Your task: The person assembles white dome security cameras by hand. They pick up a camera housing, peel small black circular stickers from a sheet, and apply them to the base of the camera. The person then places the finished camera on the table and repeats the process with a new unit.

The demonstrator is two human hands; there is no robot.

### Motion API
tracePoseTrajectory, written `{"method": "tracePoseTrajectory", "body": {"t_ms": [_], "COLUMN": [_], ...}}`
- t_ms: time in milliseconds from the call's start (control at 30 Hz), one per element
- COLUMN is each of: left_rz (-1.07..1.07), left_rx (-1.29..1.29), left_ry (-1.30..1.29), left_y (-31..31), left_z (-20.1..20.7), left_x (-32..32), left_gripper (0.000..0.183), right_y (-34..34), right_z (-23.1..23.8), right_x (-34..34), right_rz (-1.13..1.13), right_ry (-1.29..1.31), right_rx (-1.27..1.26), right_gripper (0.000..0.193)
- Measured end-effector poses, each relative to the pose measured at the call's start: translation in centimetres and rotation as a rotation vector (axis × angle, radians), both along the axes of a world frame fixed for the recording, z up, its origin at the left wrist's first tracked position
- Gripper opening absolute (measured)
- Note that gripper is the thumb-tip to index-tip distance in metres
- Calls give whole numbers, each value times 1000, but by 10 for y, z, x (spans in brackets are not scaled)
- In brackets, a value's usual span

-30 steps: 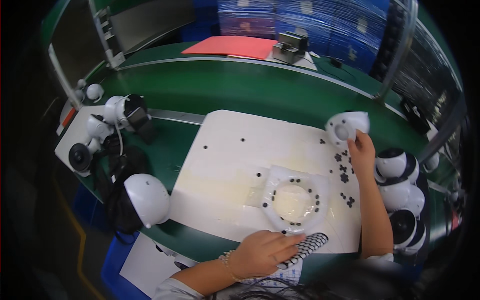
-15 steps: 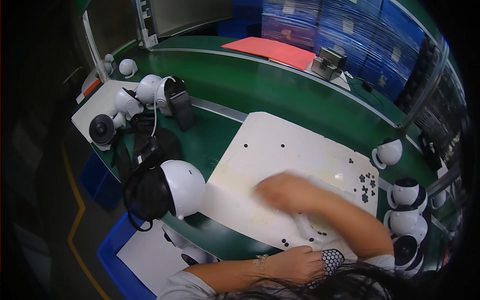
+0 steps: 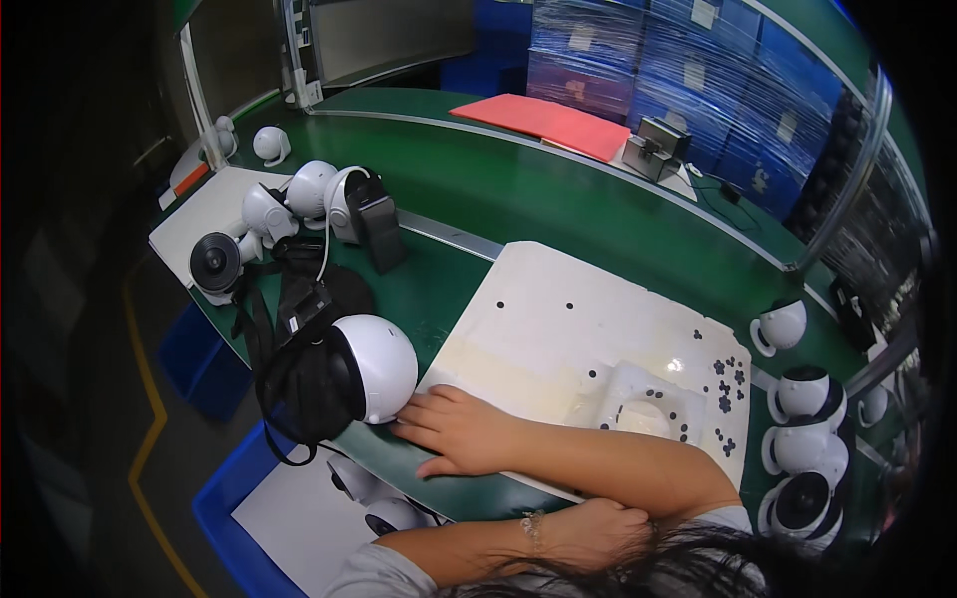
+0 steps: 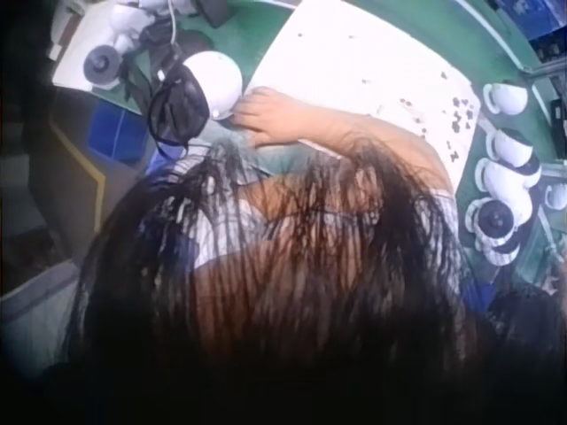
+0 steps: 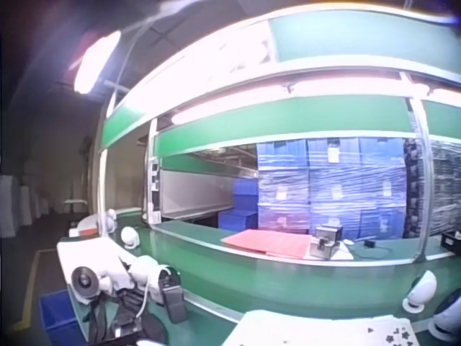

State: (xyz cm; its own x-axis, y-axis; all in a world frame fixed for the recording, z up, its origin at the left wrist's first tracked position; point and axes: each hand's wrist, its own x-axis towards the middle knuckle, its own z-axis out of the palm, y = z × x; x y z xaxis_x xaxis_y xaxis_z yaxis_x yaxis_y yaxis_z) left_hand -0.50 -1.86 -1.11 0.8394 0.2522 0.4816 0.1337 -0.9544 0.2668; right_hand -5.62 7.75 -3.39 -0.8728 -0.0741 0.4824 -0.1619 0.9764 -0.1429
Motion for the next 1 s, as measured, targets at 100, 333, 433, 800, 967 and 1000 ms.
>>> {"method": "tracePoseTrajectory", "body": {"t_ms": [100,333,433,800,967,1000], "left_rz": [-25,-15,8,122,159,165], "left_rx": [35,-14,-55,-477,-710,-798], "left_ry": [33,12,9,2,-88,-133], "left_y": [1,5,6,16,29,32], "left_z": [-2,5,6,33,52,57], "left_x": [-3,-2,-2,-5,3,2], "left_gripper": [21,29,34,57,36,34], "right_y": [-1,23,24,-24,-39,-34], "right_z": [-4,45,76,87,82,77], "right_x": [-17,10,54,263,260,263], "right_rz": [-35,-92,-259,-684,-891,-858], "right_ry": [86,56,76,566,424,435], "right_rx": [7,-164,-395,-1554,-1395,-1338], "right_gripper": [55,30,25,39,42,42]}}
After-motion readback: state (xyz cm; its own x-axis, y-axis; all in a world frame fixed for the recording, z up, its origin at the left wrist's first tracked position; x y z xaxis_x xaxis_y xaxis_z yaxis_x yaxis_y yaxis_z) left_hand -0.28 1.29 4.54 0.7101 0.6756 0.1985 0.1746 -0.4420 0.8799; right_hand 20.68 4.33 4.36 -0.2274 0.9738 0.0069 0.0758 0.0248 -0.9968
